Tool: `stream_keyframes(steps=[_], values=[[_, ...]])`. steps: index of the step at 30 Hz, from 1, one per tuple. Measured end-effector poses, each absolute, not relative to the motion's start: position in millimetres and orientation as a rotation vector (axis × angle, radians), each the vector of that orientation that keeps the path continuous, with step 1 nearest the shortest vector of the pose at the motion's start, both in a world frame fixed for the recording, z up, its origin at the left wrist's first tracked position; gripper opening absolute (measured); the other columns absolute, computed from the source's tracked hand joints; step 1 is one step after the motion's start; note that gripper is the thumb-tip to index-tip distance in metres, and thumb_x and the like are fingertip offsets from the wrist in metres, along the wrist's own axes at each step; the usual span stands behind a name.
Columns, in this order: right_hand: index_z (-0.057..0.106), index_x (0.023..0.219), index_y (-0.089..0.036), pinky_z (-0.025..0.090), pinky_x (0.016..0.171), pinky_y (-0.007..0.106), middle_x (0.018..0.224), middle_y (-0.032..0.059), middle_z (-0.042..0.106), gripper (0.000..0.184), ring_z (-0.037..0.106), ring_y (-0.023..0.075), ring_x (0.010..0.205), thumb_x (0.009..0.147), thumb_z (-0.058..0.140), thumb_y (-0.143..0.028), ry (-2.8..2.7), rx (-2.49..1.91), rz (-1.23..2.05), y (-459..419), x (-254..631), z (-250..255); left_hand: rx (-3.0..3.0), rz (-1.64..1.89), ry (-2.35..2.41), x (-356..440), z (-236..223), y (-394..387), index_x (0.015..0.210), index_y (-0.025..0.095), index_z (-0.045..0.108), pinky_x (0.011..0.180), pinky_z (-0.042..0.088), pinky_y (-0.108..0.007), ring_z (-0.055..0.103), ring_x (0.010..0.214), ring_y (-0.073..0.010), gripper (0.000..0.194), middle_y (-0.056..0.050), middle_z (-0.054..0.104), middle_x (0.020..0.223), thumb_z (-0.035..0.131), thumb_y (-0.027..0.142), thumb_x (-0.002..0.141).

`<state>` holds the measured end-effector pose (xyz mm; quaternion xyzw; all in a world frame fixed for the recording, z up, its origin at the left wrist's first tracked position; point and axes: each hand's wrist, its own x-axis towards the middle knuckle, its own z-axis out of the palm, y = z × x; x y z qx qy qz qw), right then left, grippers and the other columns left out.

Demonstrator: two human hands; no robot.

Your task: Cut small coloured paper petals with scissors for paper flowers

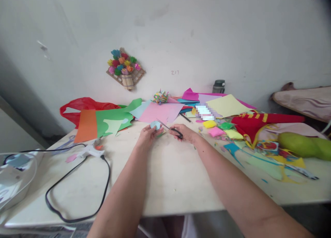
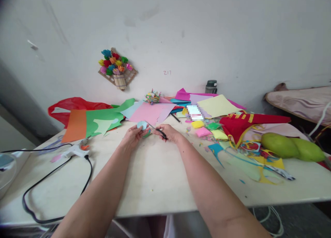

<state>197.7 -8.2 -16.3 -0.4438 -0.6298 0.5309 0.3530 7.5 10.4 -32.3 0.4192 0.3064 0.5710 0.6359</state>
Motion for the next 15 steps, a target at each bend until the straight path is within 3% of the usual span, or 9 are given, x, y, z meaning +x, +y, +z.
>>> stream_keyframes(steps=[4, 7, 15], values=[[0.054, 0.079, -0.013, 0.029, 0.032, 0.016, 0.047, -0.0049, 0.049, 0.028, 0.040, 0.0048, 0.034, 0.074, 0.061, -0.040, -1.660, -1.010, 1.423, -9, 215, -13, 0.982, 1.296, 0.644, 4, -30, 8, 0.092, 0.008, 0.058, 0.073, 0.055, -0.028, 0.067, 0.078, -0.0186, 0.019, -0.014, 0.067, 0.095, 0.059, 0.007, 0.073], [0.055, 0.087, -0.012, 0.030, 0.033, 0.018, 0.049, -0.0028, 0.053, 0.038, 0.044, 0.0071, 0.035, 0.073, 0.059, -0.047, -1.698, -0.928, 1.463, -7, 228, -13, 1.007, 1.283, 0.665, 1, -28, 7, 0.088, 0.009, 0.057, 0.068, 0.054, -0.026, 0.067, 0.077, -0.0191, 0.017, -0.014, 0.068, 0.093, 0.062, 0.011, 0.072], [0.057, 0.093, -0.010, 0.031, 0.033, 0.019, 0.051, 0.0027, 0.059, 0.044, 0.049, 0.0095, 0.035, 0.084, 0.043, -0.050, -1.571, -1.075, 1.610, -5, 252, -6, 1.116, 1.555, 1.146, -18, -29, 16, 0.071, 0.014, 0.054, 0.064, 0.049, -0.025, 0.062, 0.068, -0.0145, 0.029, -0.002, 0.062, 0.066, 0.066, 0.041, 0.067]])
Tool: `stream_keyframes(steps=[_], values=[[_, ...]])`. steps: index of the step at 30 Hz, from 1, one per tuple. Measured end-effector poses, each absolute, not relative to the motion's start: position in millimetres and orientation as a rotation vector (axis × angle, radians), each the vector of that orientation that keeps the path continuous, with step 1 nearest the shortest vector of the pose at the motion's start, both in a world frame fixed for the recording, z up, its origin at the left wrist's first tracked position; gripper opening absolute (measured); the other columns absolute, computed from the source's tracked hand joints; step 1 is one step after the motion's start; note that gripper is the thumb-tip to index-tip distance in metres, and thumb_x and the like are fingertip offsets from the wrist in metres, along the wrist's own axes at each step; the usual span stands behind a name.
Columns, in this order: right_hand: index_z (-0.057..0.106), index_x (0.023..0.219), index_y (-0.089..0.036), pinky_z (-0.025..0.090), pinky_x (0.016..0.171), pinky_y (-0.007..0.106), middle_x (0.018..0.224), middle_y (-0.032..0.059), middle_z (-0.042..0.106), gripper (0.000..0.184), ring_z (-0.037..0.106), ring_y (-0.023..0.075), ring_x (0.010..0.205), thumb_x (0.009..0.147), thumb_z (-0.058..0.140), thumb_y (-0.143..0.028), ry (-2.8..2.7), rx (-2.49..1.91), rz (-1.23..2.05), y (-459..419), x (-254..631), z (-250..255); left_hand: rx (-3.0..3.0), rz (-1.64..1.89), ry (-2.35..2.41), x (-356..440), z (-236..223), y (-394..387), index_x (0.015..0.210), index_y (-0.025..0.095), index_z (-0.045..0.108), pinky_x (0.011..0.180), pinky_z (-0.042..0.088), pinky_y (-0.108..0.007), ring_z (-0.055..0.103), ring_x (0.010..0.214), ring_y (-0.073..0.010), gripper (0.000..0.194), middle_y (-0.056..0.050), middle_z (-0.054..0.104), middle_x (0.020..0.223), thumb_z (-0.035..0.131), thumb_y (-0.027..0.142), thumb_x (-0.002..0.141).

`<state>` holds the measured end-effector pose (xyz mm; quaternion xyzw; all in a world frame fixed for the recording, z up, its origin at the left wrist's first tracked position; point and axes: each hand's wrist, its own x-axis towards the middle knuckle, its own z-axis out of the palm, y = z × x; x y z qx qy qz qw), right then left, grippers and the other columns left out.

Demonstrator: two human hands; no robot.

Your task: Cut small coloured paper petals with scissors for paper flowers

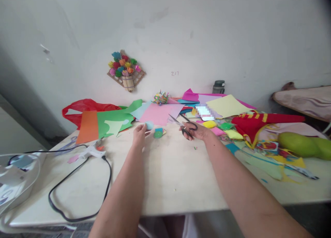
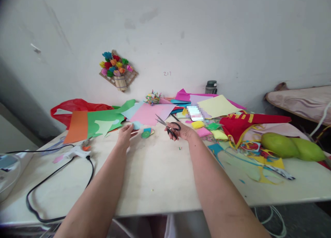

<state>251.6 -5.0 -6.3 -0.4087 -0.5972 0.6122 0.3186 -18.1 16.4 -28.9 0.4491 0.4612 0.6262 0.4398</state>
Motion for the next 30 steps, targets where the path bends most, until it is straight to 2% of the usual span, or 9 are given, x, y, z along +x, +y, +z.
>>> stream_keyframes(steps=[2, 5, 8, 10, 14, 18, 24, 30], values=[[0.057, 0.089, -0.010, 0.030, 0.033, 0.018, 0.050, 0.0031, 0.059, 0.044, 0.049, 0.0092, 0.035, 0.082, 0.045, -0.052, -1.602, -1.184, 1.636, -5, 254, -4, 1.247, 1.581, 1.341, -24, -31, 19, 0.068, 0.015, 0.057, 0.062, 0.046, -0.023, 0.060, 0.070, -0.0152, 0.030, -0.001, 0.059, 0.062, 0.063, 0.044, 0.067], [0.057, 0.080, -0.009, 0.024, 0.029, 0.017, 0.047, 0.0038, 0.058, 0.045, 0.049, 0.0088, 0.034, 0.073, 0.058, -0.054, -1.735, -1.467, 1.612, -6, 253, -1, 1.423, 1.505, 1.587, -31, -35, 22, 0.066, 0.016, 0.061, 0.060, 0.042, -0.024, 0.059, 0.071, -0.0180, 0.028, -0.001, 0.058, 0.057, 0.061, 0.044, 0.066], [0.058, 0.083, -0.010, 0.020, 0.029, 0.016, 0.046, 0.0018, 0.058, 0.046, 0.047, 0.0071, 0.033, 0.069, 0.063, -0.054, -1.797, -1.468, 1.579, -7, 250, 1, 1.529, 1.416, 1.732, -37, -38, 24, 0.069, 0.018, 0.065, 0.062, 0.041, -0.025, 0.058, 0.074, -0.0200, 0.027, -0.002, 0.061, 0.060, 0.060, 0.044, 0.065], [0.058, 0.084, -0.011, 0.021, 0.030, 0.016, 0.046, 0.0005, 0.057, 0.046, 0.047, 0.0066, 0.034, 0.069, 0.063, -0.054, -1.779, -1.455, 1.557, -7, 247, 2, 1.560, 1.349, 1.819, -39, -39, 24, 0.069, 0.019, 0.065, 0.064, 0.041, -0.028, 0.058, 0.078, -0.0221, 0.027, -0.003, 0.062, 0.061, 0.060, 0.045, 0.064], [0.053, 0.066, -0.012, 0.024, 0.031, 0.017, 0.045, 0.0022, 0.057, 0.042, 0.048, 0.0079, 0.035, 0.065, 0.068, -0.051, -1.834, -1.646, 1.420, -5, 244, -1, 1.550, 1.239, 2.094, -39, -38, 24, 0.060, 0.021, 0.064, 0.072, 0.039, -0.037, 0.054, 0.093, -0.0309, 0.023, -0.009, 0.063, 0.064, 0.064, 0.044, 0.060], [0.049, 0.062, -0.014, 0.030, 0.032, 0.017, 0.044, 0.0011, 0.056, 0.042, 0.047, 0.0068, 0.033, 0.067, 0.067, -0.052, -1.786, -1.536, 1.306, -2, 242, -5, 1.560, 1.183, 2.275, -38, -38, 22, 0.057, 0.022, 0.064, 0.082, 0.033, -0.048, 0.047, 0.104, -0.0380, 0.018, -0.014, 0.065, 0.074, 0.066, 0.040, 0.057], [0.051, 0.067, -0.014, 0.029, 0.031, 0.017, 0.046, 0.0023, 0.058, 0.041, 0.051, 0.0088, 0.036, 0.066, 0.069, -0.051, -1.630, -1.450, 1.219, 0, 233, -8, 1.850, 1.184, 2.334, -26, -37, 15, 0.081, 0.023, 0.068, 0.088, 0.029, -0.048, 0.041, 0.111, -0.0356, 0.027, -0.014, 0.061, 0.108, 0.061, 0.045, 0.067], [0.051, 0.065, -0.014, 0.028, 0.030, 0.017, 0.041, 0.0002, 0.055, 0.039, 0.050, 0.0090, 0.033, 0.066, 0.070, -0.049, -1.597, -1.525, 1.169, 1, 222, -12, 2.243, 0.933, 2.078, -5, -35, 9, 0.073, 0.023, 0.067, 0.095, 0.019, -0.047, 0.039, 0.112, -0.0347, 0.030, -0.012, 0.061, 0.107, 0.069, 0.049, 0.058]])
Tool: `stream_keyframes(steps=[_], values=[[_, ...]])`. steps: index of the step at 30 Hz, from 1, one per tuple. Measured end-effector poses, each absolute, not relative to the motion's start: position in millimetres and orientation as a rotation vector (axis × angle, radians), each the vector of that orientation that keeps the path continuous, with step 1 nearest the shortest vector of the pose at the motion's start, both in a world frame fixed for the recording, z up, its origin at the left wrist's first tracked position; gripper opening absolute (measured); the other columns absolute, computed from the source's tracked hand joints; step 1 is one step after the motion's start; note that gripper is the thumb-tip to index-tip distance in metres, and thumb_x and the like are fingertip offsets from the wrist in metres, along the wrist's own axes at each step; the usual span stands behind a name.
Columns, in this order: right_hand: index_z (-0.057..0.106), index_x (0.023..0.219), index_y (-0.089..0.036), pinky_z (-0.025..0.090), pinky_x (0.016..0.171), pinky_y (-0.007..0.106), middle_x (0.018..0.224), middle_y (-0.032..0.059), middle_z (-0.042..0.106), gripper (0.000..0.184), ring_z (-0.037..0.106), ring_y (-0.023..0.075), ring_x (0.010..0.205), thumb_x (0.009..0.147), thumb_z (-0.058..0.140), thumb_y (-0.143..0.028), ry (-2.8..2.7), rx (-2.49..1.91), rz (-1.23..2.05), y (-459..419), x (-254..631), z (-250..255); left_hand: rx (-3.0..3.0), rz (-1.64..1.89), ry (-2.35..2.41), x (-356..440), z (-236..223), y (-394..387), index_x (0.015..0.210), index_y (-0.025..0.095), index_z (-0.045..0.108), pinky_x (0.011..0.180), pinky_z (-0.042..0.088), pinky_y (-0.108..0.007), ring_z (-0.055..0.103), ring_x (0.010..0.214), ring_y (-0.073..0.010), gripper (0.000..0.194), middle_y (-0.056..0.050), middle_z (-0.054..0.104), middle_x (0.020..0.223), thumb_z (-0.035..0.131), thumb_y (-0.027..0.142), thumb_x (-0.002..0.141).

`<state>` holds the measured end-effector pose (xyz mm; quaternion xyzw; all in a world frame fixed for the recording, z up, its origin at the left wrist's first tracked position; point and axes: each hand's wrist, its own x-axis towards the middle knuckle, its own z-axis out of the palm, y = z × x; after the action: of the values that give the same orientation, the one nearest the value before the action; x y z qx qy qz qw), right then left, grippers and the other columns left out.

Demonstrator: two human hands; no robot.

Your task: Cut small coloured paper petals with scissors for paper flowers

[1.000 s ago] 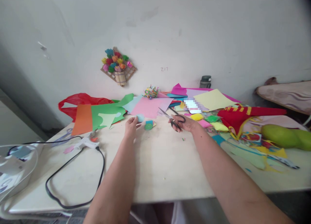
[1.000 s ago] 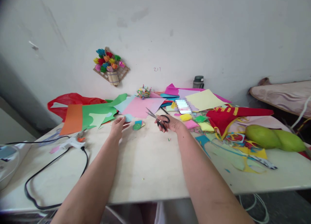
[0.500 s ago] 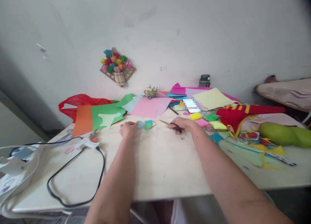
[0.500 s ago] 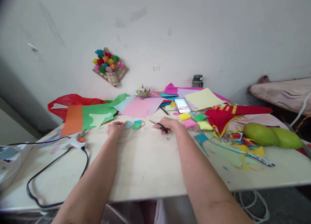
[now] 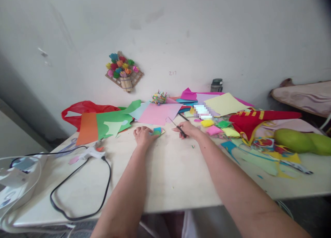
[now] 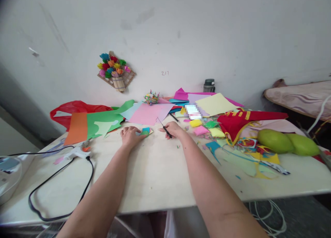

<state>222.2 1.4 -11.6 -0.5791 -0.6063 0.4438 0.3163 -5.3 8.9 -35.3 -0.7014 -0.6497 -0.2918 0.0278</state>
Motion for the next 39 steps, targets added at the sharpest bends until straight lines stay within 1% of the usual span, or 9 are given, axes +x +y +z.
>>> stream_keyframes(steps=[6, 11, 16, 19, 22, 26, 30, 33, 39], values=[[0.053, 0.066, -0.015, 0.028, 0.030, 0.017, 0.042, 0.0001, 0.056, 0.038, 0.050, 0.0089, 0.033, 0.065, 0.071, -0.048, -1.603, -1.534, 1.123, 1, 219, -12, -2.195, -0.945, -1.989, -4, -34, 10, 0.072, 0.022, 0.063, 0.094, 0.022, -0.045, 0.046, 0.105, -0.0317, 0.026, -0.011, 0.064, 0.094, 0.071, 0.043, 0.058], [0.052, 0.066, -0.015, 0.028, 0.030, 0.016, 0.042, 0.0004, 0.056, 0.037, 0.050, 0.0089, 0.033, 0.064, 0.072, -0.046, -1.560, -1.535, 1.113, 0, 218, -10, -2.195, -1.020, -2.120, -6, -33, 14, 0.070, 0.021, 0.061, 0.082, 0.034, -0.036, 0.056, 0.076, -0.0222, 0.021, -0.006, 0.064, 0.073, 0.066, 0.039, 0.062], [0.054, 0.076, -0.015, 0.028, 0.030, 0.016, 0.050, 0.0010, 0.059, 0.032, 0.051, 0.0087, 0.036, 0.065, 0.073, -0.039, -1.453, -1.505, 1.113, 5, 214, -15, -2.292, -1.442, -2.188, -9, -40, 22, 0.067, 0.019, 0.061, 0.058, 0.034, -0.026, 0.054, 0.062, -0.0166, 0.024, -0.001, 0.060, 0.059, 0.067, 0.041, 0.058], [0.053, 0.088, -0.017, 0.030, 0.032, 0.015, 0.064, 0.0008, 0.063, 0.037, 0.055, 0.0093, 0.043, 0.062, 0.075, -0.031, -1.370, -1.405, 1.087, 8, 206, -20, -2.405, -1.717, -2.124, -6, -42, 21, 0.063, 0.017, 0.059, 0.053, 0.032, -0.024, 0.049, 0.055, -0.0128, 0.027, 0.001, 0.057, 0.054, 0.067, 0.042, 0.055], [0.052, 0.094, -0.018, 0.034, 0.036, 0.015, 0.072, 0.0008, 0.064, 0.039, 0.059, 0.0104, 0.052, 0.062, 0.073, -0.027, -1.329, -1.288, 1.069, 10, 195, -23, -2.543, -1.785, -2.075, 0, -40, 17, 0.060, 0.015, 0.059, 0.051, 0.029, -0.023, 0.044, 0.050, -0.0095, 0.026, 0.003, 0.053, 0.050, 0.068, 0.039, 0.055], [0.053, 0.099, -0.020, 0.042, 0.045, 0.018, 0.084, 0.0018, 0.066, 0.041, 0.062, 0.0132, 0.066, 0.063, 0.071, -0.023, -1.341, -1.197, 0.983, 17, 182, -27, -2.700, -1.717, -2.002, 9, -37, 13, 0.059, 0.015, 0.061, 0.051, 0.030, -0.023, 0.043, 0.050, -0.0090, 0.024, 0.003, 0.053, 0.050, 0.069, 0.037, 0.055], [0.052, 0.108, -0.025, 0.048, 0.055, 0.022, 0.086, 0.0011, 0.066, 0.046, 0.062, 0.0159, 0.076, 0.064, 0.068, -0.019, -1.414, -1.304, 0.912, 27, 182, -31, -2.723, -1.744, -1.985, 10, -38, 13, 0.070, 0.014, 0.066, 0.054, 0.034, -0.024, 0.047, 0.053, -0.0107, 0.025, 0.001, 0.060, 0.057, 0.069, 0.033, 0.054], [0.054, 0.107, -0.025, 0.049, 0.054, 0.023, 0.080, -0.0002, 0.066, 0.044, 0.063, 0.0157, 0.069, 0.065, 0.066, -0.019, -1.334, -1.311, 0.882, 30, 188, -34, -2.650, -1.828, -1.995, 7, -40, 15, 0.075, 0.014, 0.068, 0.058, 0.037, -0.025, 0.052, 0.058, -0.0129, 0.028, -0.002, 0.064, 0.062, 0.070, 0.031, 0.053], [0.060, 0.094, -0.017, 0.049, 0.049, 0.025, 0.064, -0.0014, 0.062, 0.033, 0.060, 0.0147, 0.051, 0.062, 0.064, -0.018, -1.080, -1.269, 0.852, 32, 197, -38, -2.619, -2.066, -2.117, 4, -37, 15, 0.070, 0.013, 0.066, 0.058, 0.038, -0.026, 0.055, 0.056, -0.0145, 0.029, -0.003, 0.066, 0.061, 0.072, 0.035, 0.051]])
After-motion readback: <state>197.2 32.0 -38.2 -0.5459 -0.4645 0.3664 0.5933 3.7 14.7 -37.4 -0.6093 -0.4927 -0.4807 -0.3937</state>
